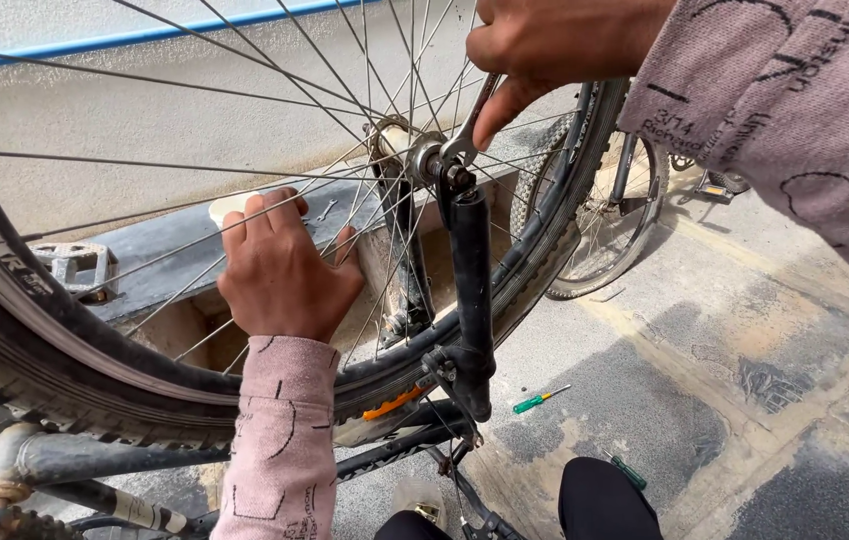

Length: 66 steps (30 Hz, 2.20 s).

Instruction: Tightening or adjusting the front axle of a bicycle using a wrench.

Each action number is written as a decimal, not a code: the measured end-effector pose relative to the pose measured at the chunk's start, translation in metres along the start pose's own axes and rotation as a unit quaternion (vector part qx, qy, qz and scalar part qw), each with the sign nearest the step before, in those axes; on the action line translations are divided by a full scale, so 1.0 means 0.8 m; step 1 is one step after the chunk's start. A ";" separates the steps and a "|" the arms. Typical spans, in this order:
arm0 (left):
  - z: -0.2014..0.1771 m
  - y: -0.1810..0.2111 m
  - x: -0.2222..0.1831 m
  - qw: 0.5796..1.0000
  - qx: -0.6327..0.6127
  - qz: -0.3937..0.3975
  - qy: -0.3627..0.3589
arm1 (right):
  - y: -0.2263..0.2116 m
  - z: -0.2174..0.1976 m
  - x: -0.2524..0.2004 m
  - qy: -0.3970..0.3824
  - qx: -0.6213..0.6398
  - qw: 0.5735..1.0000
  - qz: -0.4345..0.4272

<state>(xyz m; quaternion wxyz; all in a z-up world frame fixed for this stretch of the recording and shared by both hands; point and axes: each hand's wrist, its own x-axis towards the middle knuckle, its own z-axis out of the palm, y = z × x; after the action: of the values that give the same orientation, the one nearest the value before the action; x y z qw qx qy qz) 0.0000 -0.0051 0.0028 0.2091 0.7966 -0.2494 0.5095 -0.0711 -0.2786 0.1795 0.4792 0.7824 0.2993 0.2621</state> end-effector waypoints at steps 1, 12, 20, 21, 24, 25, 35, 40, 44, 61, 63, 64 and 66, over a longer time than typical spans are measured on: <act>-0.001 0.001 0.000 1.000 -0.003 -0.001 -0.001 | -0.002 0.000 0.003 0.001 0.002 1.000 -0.004; -0.001 0.003 0.002 1.000 0.003 -0.001 -0.002 | 0.009 -0.008 0.010 0.006 0.008 1.000 -0.025; 0.000 0.006 0.003 1.000 0.013 -0.006 -0.002 | 0.017 0.020 0.005 0.007 0.020 0.999 -0.036; 0.000 0.006 0.003 1.000 0.014 -0.006 -0.004 | 0.016 0.024 0.006 0.008 0.021 0.999 -0.036; -0.003 0.006 0.000 1.000 0.015 -0.003 0.003 | 0.007 0.033 0.009 0.015 0.028 0.998 -0.046; -0.004 0.008 0.002 1.000 0.014 -0.005 0.005 | 0.005 0.034 0.008 0.016 -0.004 0.999 -0.040; -0.002 0.005 0.002 1.000 0.007 -0.002 -0.001 | -0.009 0.023 0.022 0.005 -0.121 0.990 -0.068; -0.006 0.002 -0.001 1.000 -0.008 0.006 0.004 | -0.017 0.015 0.014 -0.003 -0.049 0.998 -0.040; -0.005 -0.001 0.001 1.000 -0.007 0.024 -0.002 | -0.017 0.013 0.001 0.007 -0.019 1.000 -0.018; -0.020 -0.007 0.006 0.998 -0.005 0.059 0.010 | -0.025 0.017 -0.016 0.020 0.150 0.981 0.123; -0.019 -0.007 0.010 0.998 -0.008 0.060 0.015 | -0.031 0.018 -0.026 -0.041 0.199 0.961 0.187; -0.019 -0.007 0.011 0.998 -0.007 0.059 0.016 | -0.036 0.014 -0.029 0.071 0.148 0.968 0.190; -0.021 -0.005 0.003 0.998 -0.011 0.059 0.003 | -0.062 0.026 -0.043 0.173 0.107 0.960 0.193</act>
<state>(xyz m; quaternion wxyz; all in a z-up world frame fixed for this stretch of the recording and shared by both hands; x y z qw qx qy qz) -0.0088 0.0080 0.0112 0.1880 0.7766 -0.3007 0.5206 -0.0910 -0.2976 0.1220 0.2745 0.8146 0.2474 0.4470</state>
